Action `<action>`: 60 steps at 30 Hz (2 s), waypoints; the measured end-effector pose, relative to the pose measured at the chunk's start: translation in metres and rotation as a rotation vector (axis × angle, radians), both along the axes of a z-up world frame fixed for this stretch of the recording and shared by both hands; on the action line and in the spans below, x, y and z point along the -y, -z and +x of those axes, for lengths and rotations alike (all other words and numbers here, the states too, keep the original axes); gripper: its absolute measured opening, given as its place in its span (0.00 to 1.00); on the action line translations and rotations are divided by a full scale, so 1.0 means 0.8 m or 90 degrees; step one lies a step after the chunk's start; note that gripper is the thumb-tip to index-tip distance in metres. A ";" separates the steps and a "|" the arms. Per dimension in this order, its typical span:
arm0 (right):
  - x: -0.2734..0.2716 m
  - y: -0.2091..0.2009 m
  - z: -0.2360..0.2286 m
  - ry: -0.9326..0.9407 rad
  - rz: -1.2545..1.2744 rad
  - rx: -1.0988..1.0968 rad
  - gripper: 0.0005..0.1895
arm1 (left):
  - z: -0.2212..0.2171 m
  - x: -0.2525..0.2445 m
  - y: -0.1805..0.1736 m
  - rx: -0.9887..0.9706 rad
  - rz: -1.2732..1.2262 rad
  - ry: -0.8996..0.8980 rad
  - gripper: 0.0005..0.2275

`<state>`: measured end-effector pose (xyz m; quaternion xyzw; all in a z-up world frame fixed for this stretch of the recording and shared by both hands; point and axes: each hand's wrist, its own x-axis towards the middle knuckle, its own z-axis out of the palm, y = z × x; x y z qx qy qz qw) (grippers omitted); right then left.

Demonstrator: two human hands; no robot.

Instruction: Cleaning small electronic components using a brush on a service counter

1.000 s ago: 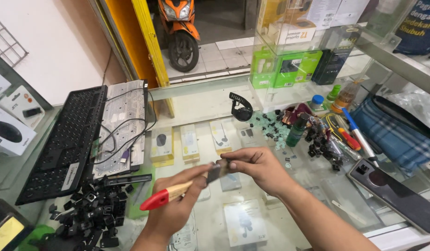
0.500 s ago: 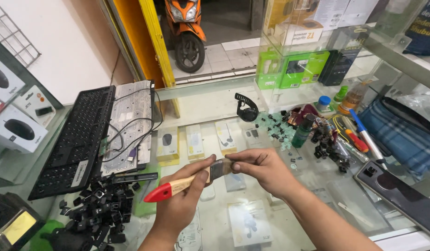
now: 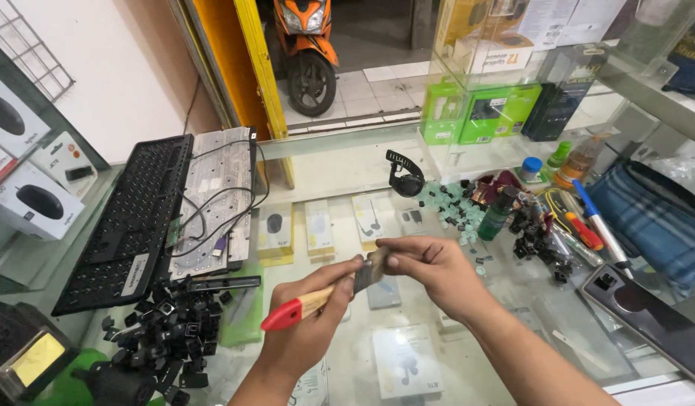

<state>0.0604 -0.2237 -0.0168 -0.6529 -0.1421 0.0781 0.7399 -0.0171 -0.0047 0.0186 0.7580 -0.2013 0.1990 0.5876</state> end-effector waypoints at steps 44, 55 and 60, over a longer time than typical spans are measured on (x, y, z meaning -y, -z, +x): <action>-0.297 -0.022 -0.089 -0.077 -0.445 0.727 0.05 | 0.092 0.000 0.135 0.084 0.331 -0.093 0.17; -0.013 -0.049 -0.186 -0.079 -0.483 0.352 0.10 | 0.092 -0.012 0.129 0.089 0.132 -0.009 0.18; 0.117 -0.038 -0.143 0.273 -0.691 0.172 0.12 | 0.065 -0.018 0.072 0.082 0.162 -0.096 0.17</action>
